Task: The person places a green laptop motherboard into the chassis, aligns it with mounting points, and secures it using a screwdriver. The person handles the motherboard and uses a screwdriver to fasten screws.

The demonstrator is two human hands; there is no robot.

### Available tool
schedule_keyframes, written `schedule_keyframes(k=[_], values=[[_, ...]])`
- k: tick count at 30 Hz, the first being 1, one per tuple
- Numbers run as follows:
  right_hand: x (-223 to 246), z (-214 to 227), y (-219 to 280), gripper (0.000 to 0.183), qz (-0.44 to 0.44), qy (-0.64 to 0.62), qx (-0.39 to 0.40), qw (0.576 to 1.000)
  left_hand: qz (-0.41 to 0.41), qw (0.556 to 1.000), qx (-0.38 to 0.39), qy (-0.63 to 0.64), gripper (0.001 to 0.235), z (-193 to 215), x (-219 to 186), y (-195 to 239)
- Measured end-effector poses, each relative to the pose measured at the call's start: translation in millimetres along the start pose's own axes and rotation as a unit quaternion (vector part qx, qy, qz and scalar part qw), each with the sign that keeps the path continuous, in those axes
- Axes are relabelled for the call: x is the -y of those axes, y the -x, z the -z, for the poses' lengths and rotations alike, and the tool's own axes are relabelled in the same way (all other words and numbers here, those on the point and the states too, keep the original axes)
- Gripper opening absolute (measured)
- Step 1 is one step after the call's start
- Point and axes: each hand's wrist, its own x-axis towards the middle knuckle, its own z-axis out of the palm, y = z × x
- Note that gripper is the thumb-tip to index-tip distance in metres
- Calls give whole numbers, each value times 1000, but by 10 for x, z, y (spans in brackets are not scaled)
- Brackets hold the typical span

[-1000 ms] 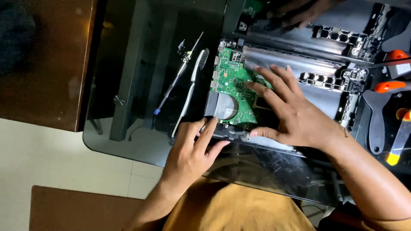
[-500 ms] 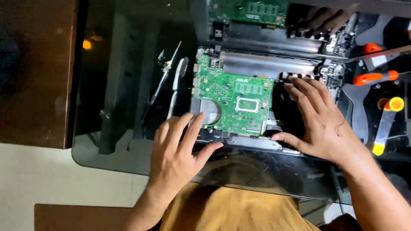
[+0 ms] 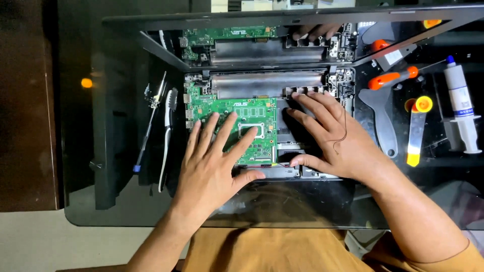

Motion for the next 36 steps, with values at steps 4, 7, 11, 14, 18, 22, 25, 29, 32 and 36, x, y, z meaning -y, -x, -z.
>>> schedule_keyframes(k=[4, 7, 11, 14, 18, 22, 25, 29, 32, 36], values=[[8, -19, 22, 88, 8, 5, 0, 1000, 12, 1000, 0, 6, 87, 65, -30, 16], [6, -1, 7, 87, 9, 1, -2, 1000, 14, 1000, -17, -6, 82, 85, 7, -17], [-1, 7, 8, 87, 11, 0, 3, 1000, 11, 1000, -17, -23, 85, 39, 19, -21], [15, 22, -21, 86, 25, -2, -1, 1000, 13, 999, -29, 4, 81, 69, 23, -9], [38, 26, -35, 82, 16, -8, 3, 1000, 32, 999, -23, -2, 83, 37, 43, 17], [43, 1, -6, 90, 9, 13, 9, 1000, 35, 999, -35, 21, 80, 27, 45, 28], [176, 10, -1, 101, -34, 2, 23, 999, 30, 998, -43, -24, 85, 23, 50, 35], [337, -100, 7, 105, -11, 21, 13, 1000, 25, 999, -21, 33, 80, 173, 40, -3], [398, -160, 0, 107, 10, 43, 26, 999, 1, 999, -41, 2, 84, 498, 52, -137], [430, -235, -1, 102, 45, 55, 33, 997, -60, 971, -109, -206, 66, 879, 190, -469]])
